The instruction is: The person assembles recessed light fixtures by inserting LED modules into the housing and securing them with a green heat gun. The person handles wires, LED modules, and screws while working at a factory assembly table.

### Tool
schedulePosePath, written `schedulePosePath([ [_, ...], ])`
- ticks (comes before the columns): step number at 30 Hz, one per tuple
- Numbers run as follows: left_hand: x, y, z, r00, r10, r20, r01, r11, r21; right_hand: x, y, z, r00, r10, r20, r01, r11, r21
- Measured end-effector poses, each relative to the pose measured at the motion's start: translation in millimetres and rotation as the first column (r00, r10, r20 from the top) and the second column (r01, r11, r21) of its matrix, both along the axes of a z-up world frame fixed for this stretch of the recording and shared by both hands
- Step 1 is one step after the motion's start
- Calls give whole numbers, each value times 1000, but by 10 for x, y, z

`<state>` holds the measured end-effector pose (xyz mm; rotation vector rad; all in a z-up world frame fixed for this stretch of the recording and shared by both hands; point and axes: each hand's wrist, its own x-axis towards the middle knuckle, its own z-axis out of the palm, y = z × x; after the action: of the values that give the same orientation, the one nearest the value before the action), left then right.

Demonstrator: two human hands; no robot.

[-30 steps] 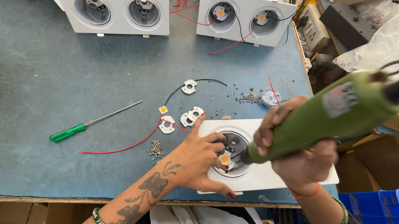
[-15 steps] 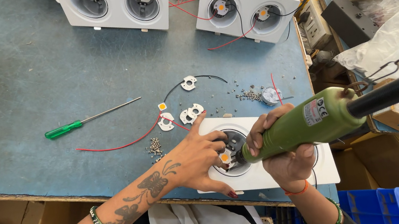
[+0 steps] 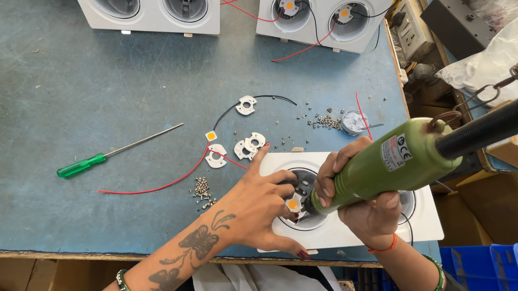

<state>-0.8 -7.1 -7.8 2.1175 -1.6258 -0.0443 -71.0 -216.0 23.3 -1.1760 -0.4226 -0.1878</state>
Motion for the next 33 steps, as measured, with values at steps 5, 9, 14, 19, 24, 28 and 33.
schedulePosePath([
  [5,-15,-3,39,1000,4,-10,-4,1000,-10,2,-10,5,1000,17,-22,-17,1000,7],
  [9,-22,-10,51,1000,-5,26,5,1000,14,-47,-27,-7,992,44,-115,-42,999,19],
  [14,-31,5,67,999,-5,53,5,1000,3,-3,-15,14,1000,19,3,-19,1000,-22],
  [19,22,4,56,1000,-9,19,9,1000,-14,38,-147,201,968,-234,90,240,969,-59],
  [24,17,25,46,1000,-26,8,26,999,-42,-58,-340,405,895,-426,130,433,901,-25],
  [28,-20,60,63,1000,0,3,1,998,-63,-82,-434,478,901,-408,150,412,911,3],
  [33,-62,204,145,995,80,58,-64,967,-245,-11,-411,483,911,-387,143,393,920,-10],
])
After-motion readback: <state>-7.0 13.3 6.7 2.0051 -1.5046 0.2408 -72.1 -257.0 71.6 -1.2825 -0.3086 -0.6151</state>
